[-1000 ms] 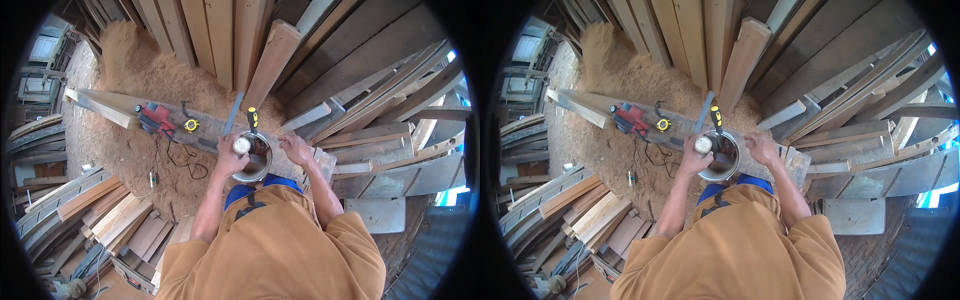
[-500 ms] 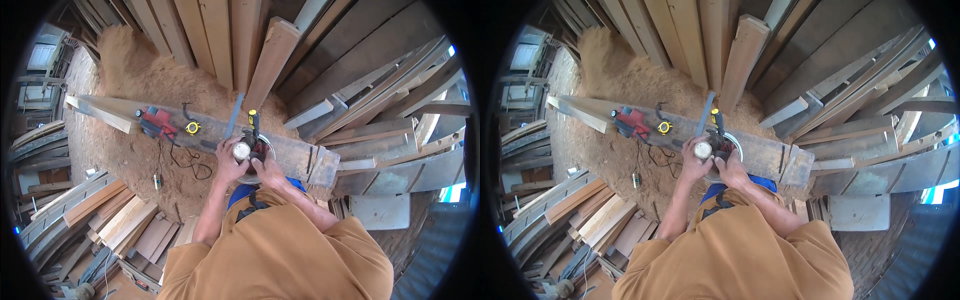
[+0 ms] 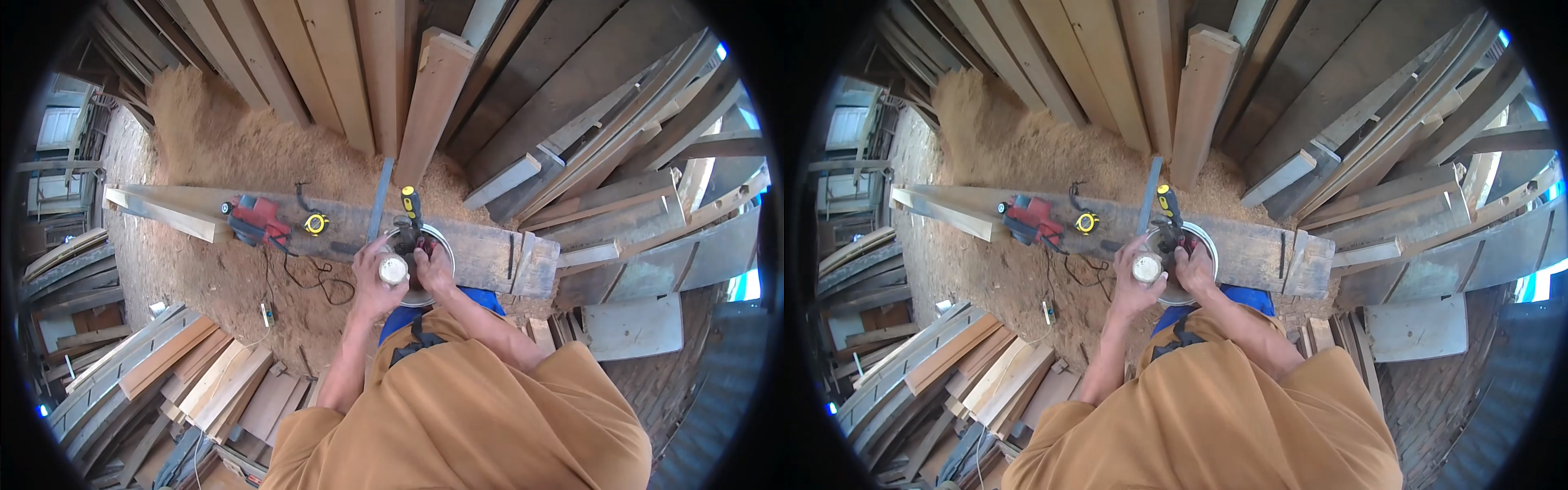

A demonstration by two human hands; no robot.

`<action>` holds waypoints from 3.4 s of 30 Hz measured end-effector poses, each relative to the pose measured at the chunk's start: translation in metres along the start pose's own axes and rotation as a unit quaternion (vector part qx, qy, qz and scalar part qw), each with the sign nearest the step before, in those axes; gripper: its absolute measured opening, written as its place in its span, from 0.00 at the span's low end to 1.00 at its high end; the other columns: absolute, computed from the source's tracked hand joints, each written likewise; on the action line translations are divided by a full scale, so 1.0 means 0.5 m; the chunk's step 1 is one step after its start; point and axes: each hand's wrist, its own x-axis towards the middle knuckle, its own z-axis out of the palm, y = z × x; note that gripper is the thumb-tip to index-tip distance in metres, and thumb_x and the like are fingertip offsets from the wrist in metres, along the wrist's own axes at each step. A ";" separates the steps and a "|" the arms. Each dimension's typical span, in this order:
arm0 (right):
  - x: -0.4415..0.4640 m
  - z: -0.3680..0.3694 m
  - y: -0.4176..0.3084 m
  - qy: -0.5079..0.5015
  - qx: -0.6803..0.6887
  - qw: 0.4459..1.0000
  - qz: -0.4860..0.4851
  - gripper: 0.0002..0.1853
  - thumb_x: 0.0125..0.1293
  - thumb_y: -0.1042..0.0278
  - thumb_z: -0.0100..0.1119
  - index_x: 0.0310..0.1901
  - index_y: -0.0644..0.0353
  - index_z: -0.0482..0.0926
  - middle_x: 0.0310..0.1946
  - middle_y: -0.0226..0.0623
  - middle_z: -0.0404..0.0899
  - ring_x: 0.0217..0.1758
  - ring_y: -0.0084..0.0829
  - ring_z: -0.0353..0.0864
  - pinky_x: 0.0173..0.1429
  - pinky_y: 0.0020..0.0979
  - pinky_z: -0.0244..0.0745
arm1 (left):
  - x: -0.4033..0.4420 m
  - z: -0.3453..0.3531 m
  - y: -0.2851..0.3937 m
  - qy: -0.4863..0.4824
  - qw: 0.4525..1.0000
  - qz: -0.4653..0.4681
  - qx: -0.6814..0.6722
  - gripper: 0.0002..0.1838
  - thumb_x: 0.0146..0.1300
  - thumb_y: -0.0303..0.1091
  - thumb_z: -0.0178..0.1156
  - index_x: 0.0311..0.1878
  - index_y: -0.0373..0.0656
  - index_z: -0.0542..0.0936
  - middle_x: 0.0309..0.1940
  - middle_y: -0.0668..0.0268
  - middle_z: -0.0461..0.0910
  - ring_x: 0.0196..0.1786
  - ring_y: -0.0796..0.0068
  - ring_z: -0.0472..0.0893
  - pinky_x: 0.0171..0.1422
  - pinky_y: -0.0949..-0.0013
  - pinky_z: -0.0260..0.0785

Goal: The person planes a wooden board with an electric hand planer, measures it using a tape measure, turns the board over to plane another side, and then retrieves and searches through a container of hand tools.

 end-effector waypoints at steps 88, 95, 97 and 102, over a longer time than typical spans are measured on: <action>0.051 0.180 -0.008 -0.447 -0.788 0.402 -0.130 0.21 0.55 0.70 0.68 0.53 0.53 0.89 0.56 0.44 0.86 0.59 0.41 0.87 0.57 0.41 0.83 | -0.302 0.000 -0.125 -0.066 0.958 -0.267 -0.080 0.25 0.63 0.43 0.65 0.60 0.41 0.79 0.64 0.48 0.76 0.69 0.45 0.72 0.75 0.49 0.63; -0.006 0.182 -0.103 -0.445 -0.790 0.407 -0.114 0.23 0.54 0.68 0.72 0.55 0.55 0.87 0.59 0.44 0.85 0.62 0.43 0.85 0.58 0.41 0.82 | -0.227 0.022 -0.092 -0.023 0.944 -0.277 -0.178 0.33 0.63 0.42 0.67 0.68 0.37 0.71 0.59 0.44 0.78 0.63 0.42 0.77 0.70 0.51 0.68; 0.037 0.177 -0.039 -0.450 -0.785 0.404 -0.130 0.26 0.55 0.66 0.72 0.58 0.54 0.86 0.61 0.44 0.84 0.64 0.41 0.84 0.61 0.40 0.81 | -0.204 0.024 -0.069 -0.016 0.949 -0.268 -0.165 0.36 0.63 0.42 0.68 0.70 0.37 0.68 0.59 0.43 0.78 0.64 0.43 0.77 0.70 0.51 0.68; 0.026 0.153 -0.050 -0.440 -0.760 0.448 -0.169 0.26 0.58 0.65 0.70 0.61 0.52 0.84 0.62 0.43 0.83 0.64 0.39 0.83 0.62 0.40 0.81 | -0.200 0.060 -0.065 -0.002 0.953 -0.258 -0.158 0.38 0.63 0.42 0.69 0.71 0.36 0.66 0.60 0.43 0.78 0.64 0.44 0.77 0.70 0.52 0.68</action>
